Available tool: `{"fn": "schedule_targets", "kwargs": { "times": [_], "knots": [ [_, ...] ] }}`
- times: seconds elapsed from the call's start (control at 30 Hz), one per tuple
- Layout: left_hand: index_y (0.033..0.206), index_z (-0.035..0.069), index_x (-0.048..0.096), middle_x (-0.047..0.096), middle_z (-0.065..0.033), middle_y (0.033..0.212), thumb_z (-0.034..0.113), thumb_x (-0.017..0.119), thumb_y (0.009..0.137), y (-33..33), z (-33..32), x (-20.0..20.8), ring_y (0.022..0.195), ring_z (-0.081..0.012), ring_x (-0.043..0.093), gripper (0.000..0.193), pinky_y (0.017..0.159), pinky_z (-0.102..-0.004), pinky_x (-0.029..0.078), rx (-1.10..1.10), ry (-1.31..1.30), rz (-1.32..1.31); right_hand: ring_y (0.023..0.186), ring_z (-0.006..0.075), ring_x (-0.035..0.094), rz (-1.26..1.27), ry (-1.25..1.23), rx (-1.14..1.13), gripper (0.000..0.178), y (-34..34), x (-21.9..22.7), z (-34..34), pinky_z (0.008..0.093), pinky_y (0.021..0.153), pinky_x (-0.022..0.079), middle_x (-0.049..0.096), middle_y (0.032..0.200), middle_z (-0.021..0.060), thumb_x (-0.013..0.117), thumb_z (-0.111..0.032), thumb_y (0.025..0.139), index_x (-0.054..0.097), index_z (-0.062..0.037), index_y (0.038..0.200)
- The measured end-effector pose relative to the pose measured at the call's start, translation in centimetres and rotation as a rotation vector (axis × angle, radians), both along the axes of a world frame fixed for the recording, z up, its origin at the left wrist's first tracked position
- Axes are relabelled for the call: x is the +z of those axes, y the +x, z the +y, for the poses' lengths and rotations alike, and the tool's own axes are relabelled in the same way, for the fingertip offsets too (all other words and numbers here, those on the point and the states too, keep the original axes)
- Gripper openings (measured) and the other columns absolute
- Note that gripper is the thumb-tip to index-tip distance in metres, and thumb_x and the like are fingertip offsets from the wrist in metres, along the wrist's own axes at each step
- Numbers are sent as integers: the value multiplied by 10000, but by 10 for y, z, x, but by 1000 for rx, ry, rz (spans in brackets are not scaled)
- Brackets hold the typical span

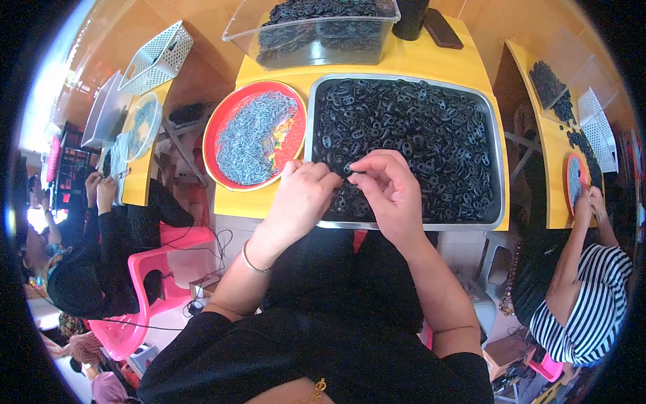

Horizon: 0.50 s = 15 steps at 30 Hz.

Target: The person assembles plastic cord locks by hand, picking small springs from a dish and plastic toggle pieces from a tray, inserting the springs into the toggles, and fitting the components together.

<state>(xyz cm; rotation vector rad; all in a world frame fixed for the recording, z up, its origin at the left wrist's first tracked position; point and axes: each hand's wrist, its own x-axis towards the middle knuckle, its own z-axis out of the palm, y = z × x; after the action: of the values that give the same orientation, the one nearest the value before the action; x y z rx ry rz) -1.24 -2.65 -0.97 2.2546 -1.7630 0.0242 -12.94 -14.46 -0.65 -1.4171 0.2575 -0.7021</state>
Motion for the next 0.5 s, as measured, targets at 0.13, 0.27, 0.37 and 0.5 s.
{"fn": "schedule_targets", "kwargs": {
  "times": [0.13,0.27,0.37,0.5],
  "knots": [
    [896,39,585,553,-66,824,-33,591,715,5,6,-2,738,-162,567,195,664,-306,430,14,-344,549,805,82,555,84,-48,23,122,-5,-2,-4,205,691,459,503,906,32,534,30,830,582,-11,934],
    [976,6,532,574,-41,801,-35,540,822,3,8,-7,694,-97,609,159,557,-187,446,43,-598,1533,781,80,563,80,61,77,123,-4,1,2,196,681,451,556,893,30,549,11,834,584,-17,948],
    [1030,10,503,621,-95,895,-6,528,844,10,14,-10,737,-115,627,188,582,-180,461,-7,-540,1643,788,83,574,147,88,111,148,-7,2,1,199,702,458,590,884,28,571,15,822,582,-16,967],
    [980,13,531,641,-137,871,-12,537,824,6,12,-4,627,-103,601,158,525,-173,455,46,-561,1754,815,87,580,116,99,113,184,-3,1,3,206,733,465,597,890,29,589,32,805,576,-8,985]
  ]
}}
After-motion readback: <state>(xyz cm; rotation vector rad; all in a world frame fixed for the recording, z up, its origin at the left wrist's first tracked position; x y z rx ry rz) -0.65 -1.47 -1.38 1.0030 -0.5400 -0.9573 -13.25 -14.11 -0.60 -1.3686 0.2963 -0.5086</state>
